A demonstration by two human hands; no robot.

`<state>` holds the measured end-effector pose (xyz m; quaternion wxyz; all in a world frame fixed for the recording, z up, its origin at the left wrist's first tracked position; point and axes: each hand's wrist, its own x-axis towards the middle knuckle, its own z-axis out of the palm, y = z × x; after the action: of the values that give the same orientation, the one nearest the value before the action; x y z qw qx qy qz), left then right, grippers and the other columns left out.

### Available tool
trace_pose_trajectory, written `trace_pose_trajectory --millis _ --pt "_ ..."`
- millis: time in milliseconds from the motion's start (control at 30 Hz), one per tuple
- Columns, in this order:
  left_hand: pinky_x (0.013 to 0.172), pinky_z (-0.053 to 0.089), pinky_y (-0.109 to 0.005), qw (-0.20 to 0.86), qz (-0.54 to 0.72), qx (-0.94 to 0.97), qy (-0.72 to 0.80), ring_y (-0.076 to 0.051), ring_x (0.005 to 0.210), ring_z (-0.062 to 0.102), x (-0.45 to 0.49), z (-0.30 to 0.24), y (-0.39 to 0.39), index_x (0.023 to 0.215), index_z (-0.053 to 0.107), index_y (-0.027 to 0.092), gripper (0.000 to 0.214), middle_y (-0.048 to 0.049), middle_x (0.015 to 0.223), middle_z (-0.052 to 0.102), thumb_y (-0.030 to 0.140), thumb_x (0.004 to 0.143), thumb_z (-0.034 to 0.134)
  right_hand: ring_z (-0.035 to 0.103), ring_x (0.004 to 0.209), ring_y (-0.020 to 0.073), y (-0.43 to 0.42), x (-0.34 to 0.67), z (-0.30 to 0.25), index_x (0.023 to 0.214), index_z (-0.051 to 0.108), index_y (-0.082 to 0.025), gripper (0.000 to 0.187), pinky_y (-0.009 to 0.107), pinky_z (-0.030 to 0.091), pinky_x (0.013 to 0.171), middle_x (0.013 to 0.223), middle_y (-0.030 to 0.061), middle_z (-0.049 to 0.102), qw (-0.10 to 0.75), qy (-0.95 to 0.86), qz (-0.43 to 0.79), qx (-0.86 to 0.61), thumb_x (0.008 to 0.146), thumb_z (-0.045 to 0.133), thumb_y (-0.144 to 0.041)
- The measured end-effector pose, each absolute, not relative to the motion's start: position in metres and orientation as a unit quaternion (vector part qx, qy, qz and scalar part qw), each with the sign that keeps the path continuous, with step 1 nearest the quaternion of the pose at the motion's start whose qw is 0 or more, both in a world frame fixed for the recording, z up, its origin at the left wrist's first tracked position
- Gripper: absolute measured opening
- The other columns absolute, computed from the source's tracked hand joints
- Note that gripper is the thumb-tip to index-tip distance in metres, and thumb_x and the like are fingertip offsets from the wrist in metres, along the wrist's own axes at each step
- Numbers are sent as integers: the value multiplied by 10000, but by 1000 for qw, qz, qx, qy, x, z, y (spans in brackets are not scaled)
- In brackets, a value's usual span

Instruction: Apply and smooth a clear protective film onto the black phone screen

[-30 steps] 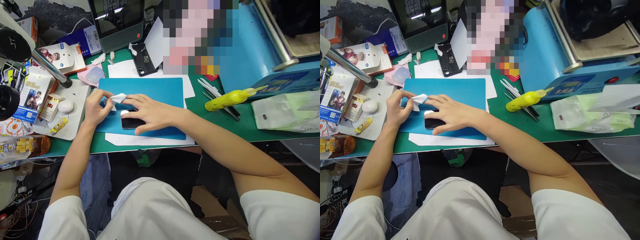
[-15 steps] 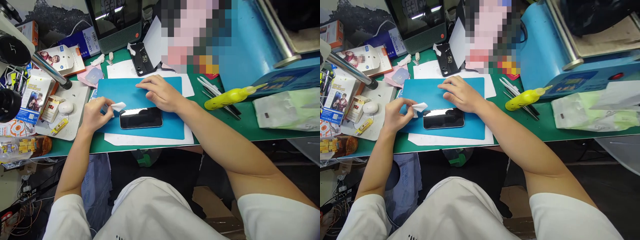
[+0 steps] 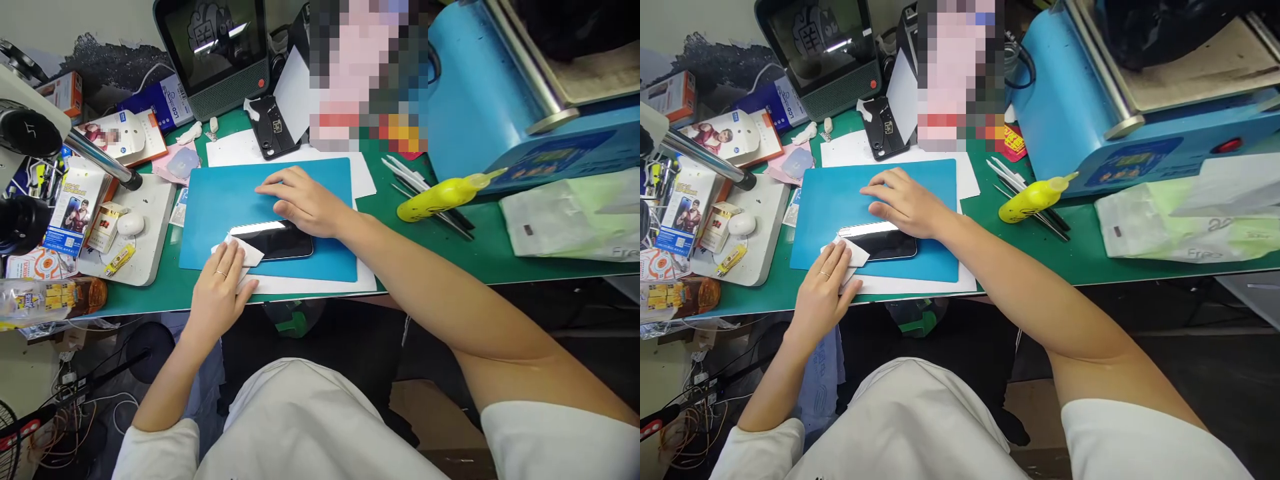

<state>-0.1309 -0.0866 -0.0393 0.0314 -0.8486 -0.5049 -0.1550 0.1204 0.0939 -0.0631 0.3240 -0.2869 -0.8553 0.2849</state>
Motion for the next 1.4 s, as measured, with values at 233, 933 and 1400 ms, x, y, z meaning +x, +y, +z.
trace_pose_trajectory --millis 233,933,1400 --pt "1267 514 -610 26 -140 -792 -594 -441 1567 567 -102 -50 -81 1662 481 81 647 -290 1622 617 474 1153 549 576 1362 380 92 117 -67 1443 759 -263 896 663 462 1191 1428 164 714 337 -849 291 -285 1067 209 -862" --pt "1318 443 -634 0 -151 -779 -608 -414 1592 534 -95 -46 -66 1653 477 95 543 -273 1616 605 357 1179 435 568 1366 371 91 116 -65 1419 772 -228 931 636 457 1209 1420 175 709 333 -844 310 -286 1063 198 -869" --pt "1298 460 -660 7 -144 -782 -607 -444 1566 557 -86 -40 -95 1648 464 78 555 -293 1586 617 290 1137 498 537 1388 388 91 112 -68 1394 773 -292 853 676 435 1221 1415 156 695 351 -840 308 -278 1067 226 -859"
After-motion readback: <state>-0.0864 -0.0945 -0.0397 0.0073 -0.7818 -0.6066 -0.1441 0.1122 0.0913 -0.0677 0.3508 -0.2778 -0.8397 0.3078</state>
